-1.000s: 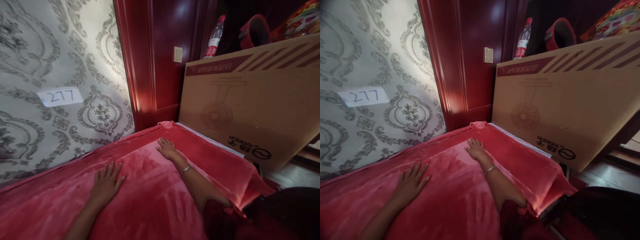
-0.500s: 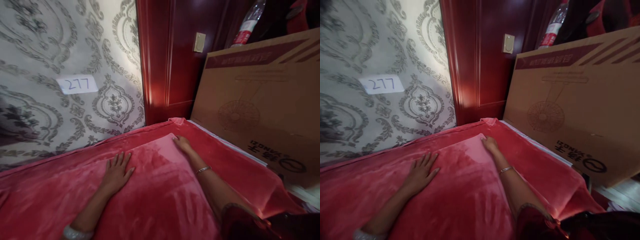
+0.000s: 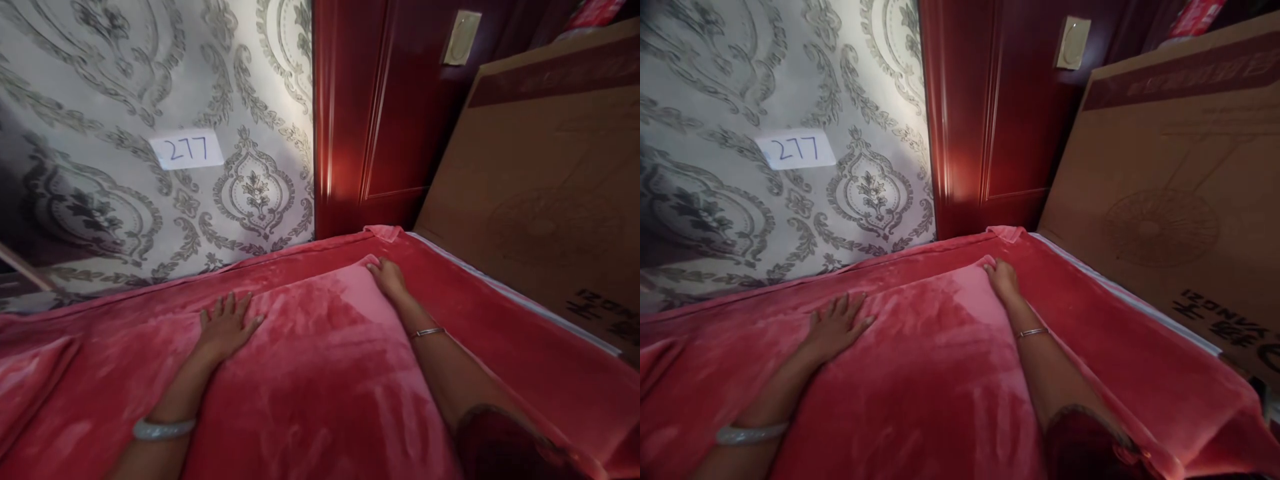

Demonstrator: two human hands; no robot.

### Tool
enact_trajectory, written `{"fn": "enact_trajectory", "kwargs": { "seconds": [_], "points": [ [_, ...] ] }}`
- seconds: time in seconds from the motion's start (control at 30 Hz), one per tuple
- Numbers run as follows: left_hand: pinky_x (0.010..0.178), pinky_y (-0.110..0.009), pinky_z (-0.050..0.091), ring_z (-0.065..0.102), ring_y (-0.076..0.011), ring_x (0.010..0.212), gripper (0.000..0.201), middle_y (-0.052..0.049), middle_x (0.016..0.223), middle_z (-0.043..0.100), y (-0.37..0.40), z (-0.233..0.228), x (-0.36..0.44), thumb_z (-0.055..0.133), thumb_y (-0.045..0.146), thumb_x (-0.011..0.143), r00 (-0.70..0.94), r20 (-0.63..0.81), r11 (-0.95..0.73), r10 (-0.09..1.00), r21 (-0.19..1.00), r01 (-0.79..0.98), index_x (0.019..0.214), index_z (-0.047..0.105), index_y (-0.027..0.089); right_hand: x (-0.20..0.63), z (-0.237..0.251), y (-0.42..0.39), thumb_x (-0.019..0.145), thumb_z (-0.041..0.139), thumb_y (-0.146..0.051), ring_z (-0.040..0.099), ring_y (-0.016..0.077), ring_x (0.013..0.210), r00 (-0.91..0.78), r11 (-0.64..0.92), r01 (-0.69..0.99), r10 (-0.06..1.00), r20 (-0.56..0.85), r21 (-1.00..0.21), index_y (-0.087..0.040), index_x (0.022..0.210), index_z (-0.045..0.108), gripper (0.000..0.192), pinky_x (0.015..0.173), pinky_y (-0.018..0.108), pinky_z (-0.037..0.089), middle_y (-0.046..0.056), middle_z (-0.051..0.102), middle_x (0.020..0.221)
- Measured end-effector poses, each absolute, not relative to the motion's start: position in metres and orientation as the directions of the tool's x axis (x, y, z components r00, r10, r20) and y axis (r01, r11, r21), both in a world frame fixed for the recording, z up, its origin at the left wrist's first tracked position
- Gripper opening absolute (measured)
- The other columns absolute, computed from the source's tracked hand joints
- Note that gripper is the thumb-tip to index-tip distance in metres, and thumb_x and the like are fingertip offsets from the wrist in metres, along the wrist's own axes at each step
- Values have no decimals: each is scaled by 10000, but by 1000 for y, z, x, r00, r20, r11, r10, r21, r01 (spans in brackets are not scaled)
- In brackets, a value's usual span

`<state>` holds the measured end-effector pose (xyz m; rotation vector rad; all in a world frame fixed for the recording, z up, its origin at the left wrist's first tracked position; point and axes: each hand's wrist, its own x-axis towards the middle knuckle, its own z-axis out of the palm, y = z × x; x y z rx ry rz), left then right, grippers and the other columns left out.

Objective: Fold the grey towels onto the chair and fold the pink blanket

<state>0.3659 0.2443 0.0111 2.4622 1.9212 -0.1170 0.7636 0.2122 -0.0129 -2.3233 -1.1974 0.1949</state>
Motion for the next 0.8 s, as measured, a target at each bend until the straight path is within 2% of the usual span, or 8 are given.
{"fn": "enact_trajectory", "kwargs": {
  "seconds": [0.1,0.33,0.5,0.57,0.67,0.8],
  "points": [
    [1179,-675,172,169,-424,1557,811,-198,1696,189,245,9,365,302,684,943,231,-87,-234,969,-32,972,1623,272,243,766,-12,214,1021,508,-354,664,302,1135,624,-513,705,777,85,-489,-110,1256,660,371,851,324,484,222,695,1227],
    [1165,-675,206,195,-449,1543,830,-217,1686,209,244,9,365,319,685,923,236,-75,-238,969,-16,971,1620,290,235,763,-5,214,1037,488,-388,662,295,1162,623,-529,696,781,41,-485,-112,1269,661,399,869,324,492,216,684,1271],
    [1136,-664,260,262,-439,1523,828,-206,1668,282,250,6,364,275,682,913,255,-20,-255,967,-53,965,1608,331,235,773,12,205,1076,393,-454,708,223,1043,533,-476,726,846,-33,-496,-119,1102,741,484,813,256,503,154,744,1164],
    [1139,-647,267,280,-436,1516,833,-201,1666,290,250,7,365,280,685,906,254,-24,-255,967,-69,964,1607,335,239,775,15,200,1067,433,-436,717,208,995,515,-471,735,856,-51,-488,-124,1077,748,444,783,245,505,137,757,1131],
    [1141,-640,269,284,-433,1515,833,-199,1670,281,250,9,365,276,685,904,252,-27,-253,967,-59,966,1608,335,243,772,12,195,1038,507,-383,692,246,1087,548,-495,742,836,-16,-452,-126,1156,721,354,833,280,497,162,725,1219],
    [1135,-657,267,257,-438,1525,852,-208,1674,264,250,9,365,257,709,902,248,-31,-248,968,-2,969,1607,339,238,764,4,193,1038,494,-380,658,277,1179,588,-526,741,809,23,-418,-143,1194,706,354,879,316,491,186,693,1279]
  ]
}}
